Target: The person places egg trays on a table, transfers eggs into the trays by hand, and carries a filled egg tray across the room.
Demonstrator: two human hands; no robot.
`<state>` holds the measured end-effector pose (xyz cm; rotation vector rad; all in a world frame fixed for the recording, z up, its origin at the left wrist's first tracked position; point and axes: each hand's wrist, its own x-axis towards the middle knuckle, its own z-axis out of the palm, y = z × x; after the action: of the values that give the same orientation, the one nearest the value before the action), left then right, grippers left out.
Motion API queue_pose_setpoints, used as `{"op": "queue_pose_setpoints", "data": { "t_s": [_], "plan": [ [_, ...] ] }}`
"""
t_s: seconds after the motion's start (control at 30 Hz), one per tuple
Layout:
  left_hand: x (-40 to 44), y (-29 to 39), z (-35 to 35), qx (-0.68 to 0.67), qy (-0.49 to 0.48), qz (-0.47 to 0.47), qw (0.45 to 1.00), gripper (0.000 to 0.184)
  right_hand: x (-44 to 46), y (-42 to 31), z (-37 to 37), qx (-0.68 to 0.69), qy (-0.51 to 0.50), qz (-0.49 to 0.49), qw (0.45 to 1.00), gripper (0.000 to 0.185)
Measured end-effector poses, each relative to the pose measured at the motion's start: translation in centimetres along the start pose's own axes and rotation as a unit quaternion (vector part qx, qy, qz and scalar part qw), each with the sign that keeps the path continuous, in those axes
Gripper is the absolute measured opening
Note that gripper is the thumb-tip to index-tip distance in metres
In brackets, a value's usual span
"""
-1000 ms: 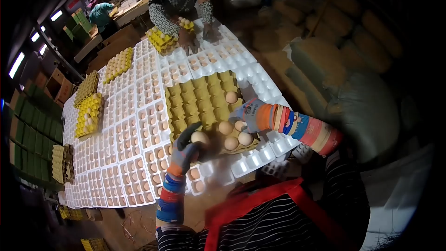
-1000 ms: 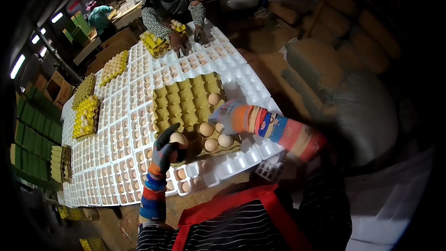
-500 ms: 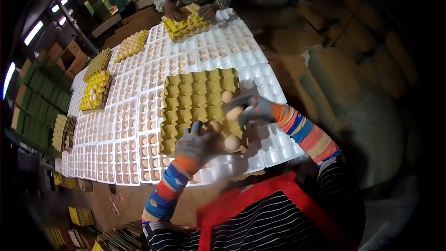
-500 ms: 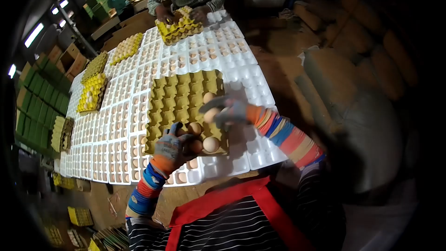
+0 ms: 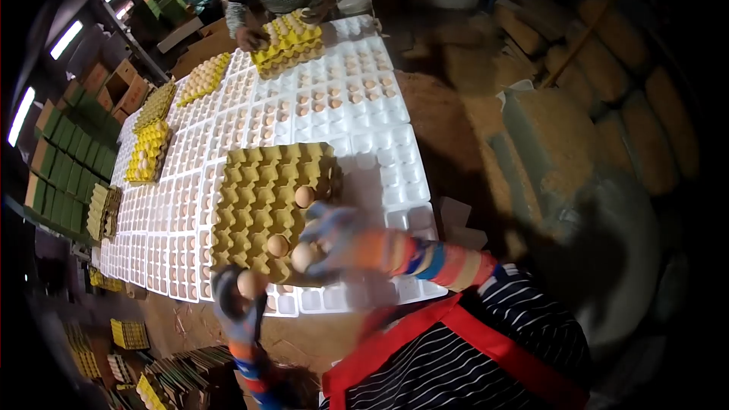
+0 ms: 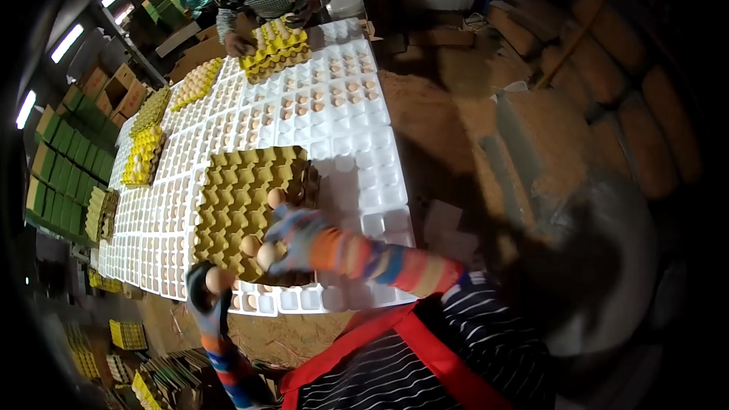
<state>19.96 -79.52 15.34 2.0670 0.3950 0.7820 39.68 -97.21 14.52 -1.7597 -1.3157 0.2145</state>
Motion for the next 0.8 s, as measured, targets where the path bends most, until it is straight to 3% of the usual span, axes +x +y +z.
{"op": "queue_pose_setpoints", "data": {
  "t_s": [0.03,0.07,0.1,0.13,0.2,0.23,0.27,0.3,0.33,0.4,0.47,0.5,0.6,0.63,0.73,0.77,0.8],
  "plan": [
    [-1.8,0.5,0.5,-0.092,-0.036,-0.119,0.988,0.046,-1.2,1.9,-1.7,0.057,0.018,0.067,0.996,0.047],
    [-2.6,1.0,3.0,-0.096,-0.097,-0.042,0.99,0.048,-2.9,4.1,-3.0,0.11,0.04,0.134,0.984,0.056],
    [-3.4,1.5,5.5,-0.108,-0.155,0.034,0.981,0.05,-5.5,7.9,-3.2,0.008,0.084,0.189,0.978,0.049],
    [-3.5,1.6,8.8,-0.124,-0.198,0.04,0.972,0.048,-7.7,10.7,-3.6,-0.094,0.12,0.241,0.959,0.043],
    [-2.5,2.1,15.8,-0.094,-0.187,0.056,0.976,0.046,-9.3,11.1,-5.7,-0.229,0.065,0.408,0.881,0.049],
    [-1.5,1.8,18.9,0.011,-0.158,0.117,0.98,0.043,-9.7,12.2,-5.4,-0.25,0.072,0.409,0.875,0.049],
    [-0.7,1.6,21.6,0.026,-0.172,0.001,0.985,0.039,-9.9,14.0,-4.8,-0.271,0.082,0.408,0.868,0.048],
    [0.3,-0.1,24.5,0.083,-0.15,0.032,0.985,0.038,-10.0,15.3,-4.5,-0.291,0.09,0.406,0.862,0.048],
    [1.1,-2.1,27.1,0.135,-0.145,0.031,0.98,0.039,-9.4,15.8,-4.4,-0.34,0.032,0.421,0.84,0.048],
    [2.0,-5.7,30.3,0.225,-0.216,0.008,0.95,0.041,-9.3,17.9,-4.0,-0.355,-0.003,0.436,0.827,0.039],
    [4.1,-4.0,29.4,0.253,-0.263,-0.07,0.928,0.039,-10.3,20.2,-4.0,-0.296,0.079,0.361,0.881,0.04],
    [4.2,-4.6,29.2,0.219,-0.214,-0.064,0.95,0.042,-10.7,21.5,-4.1,-0.259,0.115,0.322,0.903,0.041],
    [4.7,-7.7,30.3,0.263,-0.223,-0.033,0.938,0.045,-9.1,22.0,-5.1,-0.248,0.047,0.297,0.921,0.041],
    [4.9,-8.0,30.8,0.322,-0.283,-0.047,0.902,0.046,-8.5,22.5,-5.5,-0.296,-0.011,0.296,0.908,0.039],
    [6.1,-8.7,30.2,0.254,-0.271,-0.122,0.92,0.043,-7.5,23.5,-6.6,-0.206,0.045,0.266,0.941,0.032],
    [6.5,-8.4,30.9,0.159,-0.128,-0.049,0.978,0.042,-7.2,24.4,-5.8,-0.101,0.108,0.272,0.951,0.026],
    [7.2,-8.5,32.4,0.113,-0.102,-0.05,0.987,0.037,-7.1,26.1,-4.3,-0.024,0.193,0.207,0.959,0.021]
  ]
}}
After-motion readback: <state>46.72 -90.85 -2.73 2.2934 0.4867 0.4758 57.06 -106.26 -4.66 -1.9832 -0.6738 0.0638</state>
